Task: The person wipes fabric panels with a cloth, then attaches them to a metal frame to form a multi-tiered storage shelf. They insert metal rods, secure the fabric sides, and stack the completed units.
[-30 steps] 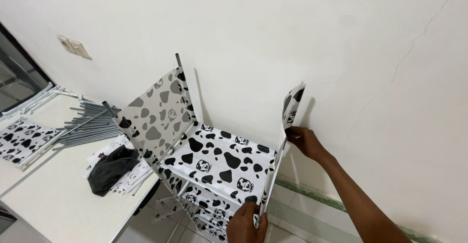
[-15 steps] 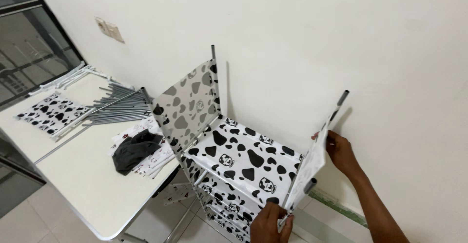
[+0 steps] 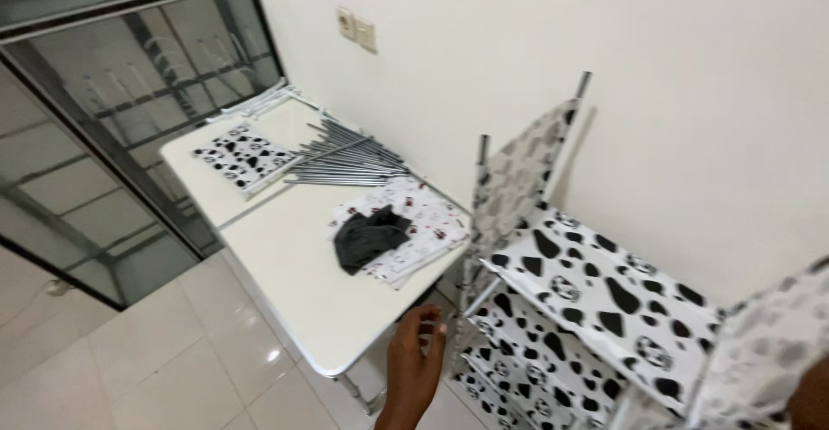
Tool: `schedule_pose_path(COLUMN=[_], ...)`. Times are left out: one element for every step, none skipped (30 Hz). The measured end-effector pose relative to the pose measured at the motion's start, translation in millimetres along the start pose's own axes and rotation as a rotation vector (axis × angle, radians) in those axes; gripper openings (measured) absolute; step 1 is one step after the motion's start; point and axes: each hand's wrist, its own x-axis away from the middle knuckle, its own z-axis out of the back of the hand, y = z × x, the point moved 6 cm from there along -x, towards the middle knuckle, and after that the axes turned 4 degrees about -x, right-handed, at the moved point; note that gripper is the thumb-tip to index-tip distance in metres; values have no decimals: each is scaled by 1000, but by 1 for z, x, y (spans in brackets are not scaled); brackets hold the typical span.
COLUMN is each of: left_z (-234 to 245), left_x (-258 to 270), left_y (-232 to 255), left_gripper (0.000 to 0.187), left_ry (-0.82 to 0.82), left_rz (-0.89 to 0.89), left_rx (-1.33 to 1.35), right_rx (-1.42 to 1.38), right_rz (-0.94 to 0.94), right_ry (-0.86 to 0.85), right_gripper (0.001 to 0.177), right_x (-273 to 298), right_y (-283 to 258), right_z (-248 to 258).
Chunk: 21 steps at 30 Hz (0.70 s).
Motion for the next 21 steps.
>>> schedule_pose_path(left_z=[31,59,86,114,139,158,175,191,205,215,225,233,239,244,248,251,253,260,267,278,290], left_x=[-6,-10,-13,-16,-23,-28,-34,-41,-48,-57,-67,-78,-89,-101,-115,-124,-132,-144,-156,-172,-188], left_y=[-15,-30,-45,-61,-77,-93,-107,-120,-131,-141,-150,-159,-168,-179,-190,-203,-215,-227,-240,-253,-269], left_gripper=[30,33,36,39,41,44,46,48,50,53,56,59,62,64,67,69,71,73,75,73,72], left_ry=[19,49,80,111,125,132,139,138,138,135,143,149,156,138,120,100,85,75,65,83,100], left_rz=[31,40,49,57,97,144,191,227,263,296,326,355,384,439,495,554,580,603,625,638,652], left_rx=[-7,-6,-4,-1,36,77,118,144,170,198,193,192,190,218,246,274,333,392,450,497,544], right_rx=[-15,-23,-39,-59,-89,-127,-164,-136,-107,-107,-106,-102,-52,-2,49,38,27,11,29,45,61], right_rz=[-13,-59,-122,-192,-280,-401,-522,-611,-699,-754,-810,-864,-898,-937,-974,-961,-948,-932,-906,-875,-845], right_ry=[-40,-109,-188,-274,-357,-452,-548,-645,-741,-800,-858,-915,-941,-964,-986,-987,-987,-988,-989,-980,-972], right_gripper=[24,23,22,21,19,30,41,56,72,78,84,91,91,91,91,90,90,90,89,88,86], right_x=[13,26,42,60,79,99,119,142,165,182,200,215,226,237,248,257,263,268,275,281,288], right_y=[-13,-17,-16,-14,-11,-5,2,7,12,20,28,37,50,63,77,89,102,114,125,135,146], right_z=[-31,-69,-113,-159,-204,-243,-275,-300,-323,-342,-363,-381,-395,-408,-420,-432,-444,-461,-479,-500,-518])
